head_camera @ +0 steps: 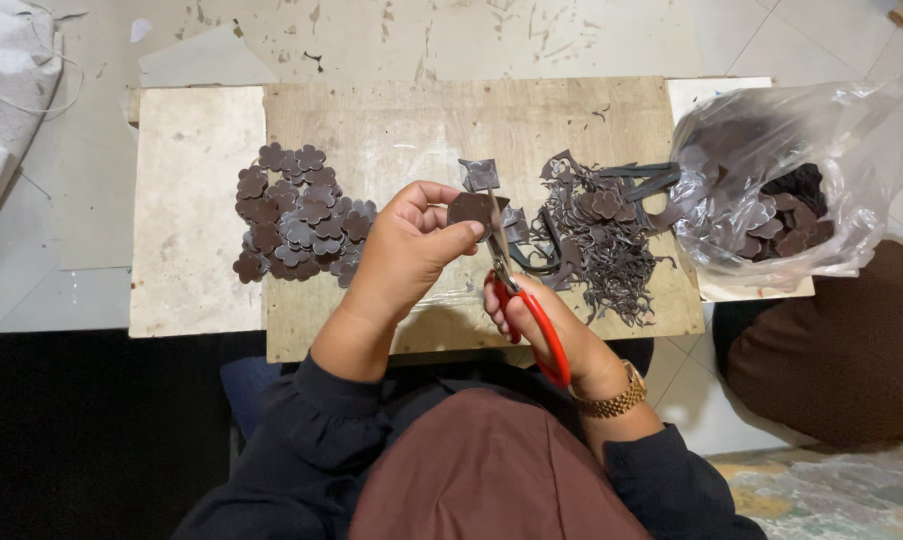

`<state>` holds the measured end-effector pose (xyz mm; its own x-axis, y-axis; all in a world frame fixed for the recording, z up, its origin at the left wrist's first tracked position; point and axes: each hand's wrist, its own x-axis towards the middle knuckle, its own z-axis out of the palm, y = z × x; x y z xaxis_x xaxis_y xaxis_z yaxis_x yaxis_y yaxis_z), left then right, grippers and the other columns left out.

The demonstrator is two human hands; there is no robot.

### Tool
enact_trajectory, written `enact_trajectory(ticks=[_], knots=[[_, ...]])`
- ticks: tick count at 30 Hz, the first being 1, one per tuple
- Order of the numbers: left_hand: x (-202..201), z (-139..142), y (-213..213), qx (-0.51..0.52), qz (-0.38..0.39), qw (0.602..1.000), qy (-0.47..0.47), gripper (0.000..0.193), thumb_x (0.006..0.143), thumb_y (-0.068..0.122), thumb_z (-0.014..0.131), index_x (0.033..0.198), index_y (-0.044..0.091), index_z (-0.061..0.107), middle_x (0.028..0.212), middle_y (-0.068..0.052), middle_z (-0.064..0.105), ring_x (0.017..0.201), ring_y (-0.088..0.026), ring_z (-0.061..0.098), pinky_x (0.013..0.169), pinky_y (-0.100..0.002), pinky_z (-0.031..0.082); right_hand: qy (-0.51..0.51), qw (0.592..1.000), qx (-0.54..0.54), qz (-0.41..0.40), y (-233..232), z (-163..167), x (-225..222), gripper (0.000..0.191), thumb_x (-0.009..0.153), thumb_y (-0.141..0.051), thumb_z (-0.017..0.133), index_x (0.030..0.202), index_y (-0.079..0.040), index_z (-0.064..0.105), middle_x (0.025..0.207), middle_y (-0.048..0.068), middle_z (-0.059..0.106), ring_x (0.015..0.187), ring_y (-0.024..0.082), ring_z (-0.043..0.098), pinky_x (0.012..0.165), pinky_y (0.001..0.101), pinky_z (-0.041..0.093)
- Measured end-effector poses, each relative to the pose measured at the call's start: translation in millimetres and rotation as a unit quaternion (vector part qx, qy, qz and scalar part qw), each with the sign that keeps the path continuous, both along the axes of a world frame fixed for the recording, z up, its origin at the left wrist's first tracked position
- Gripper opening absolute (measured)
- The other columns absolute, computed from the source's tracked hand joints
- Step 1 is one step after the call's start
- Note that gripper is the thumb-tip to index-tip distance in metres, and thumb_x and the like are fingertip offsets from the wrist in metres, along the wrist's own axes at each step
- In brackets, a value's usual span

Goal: The person uses red-handled scissors to cut flower-shaped pieces from a dark brown sheet of material. They hold the material with the left hand and cut with the right, placing finished pieces into a pile on the table and discarding scraps.

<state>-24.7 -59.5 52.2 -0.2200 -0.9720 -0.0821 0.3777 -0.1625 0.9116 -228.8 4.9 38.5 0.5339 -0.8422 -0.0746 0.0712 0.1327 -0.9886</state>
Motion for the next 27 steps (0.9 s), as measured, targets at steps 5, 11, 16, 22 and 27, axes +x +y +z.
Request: enact_trajectory(ticks=[5,11,16,22,27], knots=[[5.6,3.3,0.5,0.008,-0.002,0.999,-0.044,0.037,0.086,0.003,0.075,0.118,-0.003,0.058,0.092,-0.009,0.074,0.077,-0.010,0.068,0.070,-0.025,0.056,0.027,1.000,0.003,-0.006,-1.2,-3.8,-0.8,0.059,0.096,-0.067,0.055,0.103,-0.008,0.055,0.084,-0.005,0.047,0.070,0.005,0.042,0.060,0.0204,0.038],[4.5,0.8,-1.8,0.013,-0.005,0.999,-0.030,0.040,0.086,0.003,0.075,0.121,-0.004,0.057,0.089,-0.010,0.073,0.076,-0.011,0.068,0.070,-0.024,0.056,0.031,0.999,0.012,-0.014,-2.1,-11.7,-3.5,0.059,0.096,-0.067,0.056,0.095,-0.009,0.054,0.078,-0.005,0.046,0.066,0.005,0.040,0.057,0.0209,0.035],[5.3,-1.6,-3.6,0.027,0.009,0.999,-0.033,0.044,0.084,0.003,0.076,0.122,-0.004,0.054,0.088,-0.010,0.074,0.075,-0.012,0.070,0.070,-0.025,0.057,0.025,0.999,0.013,-0.015,-1.5,-12.3,-3.0,0.059,0.096,-0.067,0.057,0.095,-0.008,0.055,0.076,-0.005,0.045,0.065,0.006,0.040,0.057,0.0211,0.035],[5.2,-2.3,-3.2,0.025,0.005,0.998,-0.052,0.045,0.084,0.003,0.077,0.121,-0.004,0.054,0.086,-0.010,0.074,0.073,-0.012,0.070,0.068,-0.024,0.057,0.003,1.000,0.004,0.022,-3.1,-11.0,-2.7,0.058,0.096,-0.067,0.057,0.102,-0.009,0.054,0.083,-0.005,0.048,0.072,0.006,0.043,0.064,0.0214,0.040],[3.9,-1.7,-3.2,0.018,0.005,0.997,-0.069,0.044,0.083,0.003,0.077,0.120,-0.004,0.054,0.086,-0.009,0.073,0.073,-0.011,0.070,0.068,-0.023,0.056,0.027,1.000,0.003,0.006,-2.8,-15.3,-1.5,0.056,0.099,-0.065,0.055,0.100,-0.008,0.054,0.079,-0.005,0.046,0.069,0.006,0.041,0.061,0.0209,0.038]])
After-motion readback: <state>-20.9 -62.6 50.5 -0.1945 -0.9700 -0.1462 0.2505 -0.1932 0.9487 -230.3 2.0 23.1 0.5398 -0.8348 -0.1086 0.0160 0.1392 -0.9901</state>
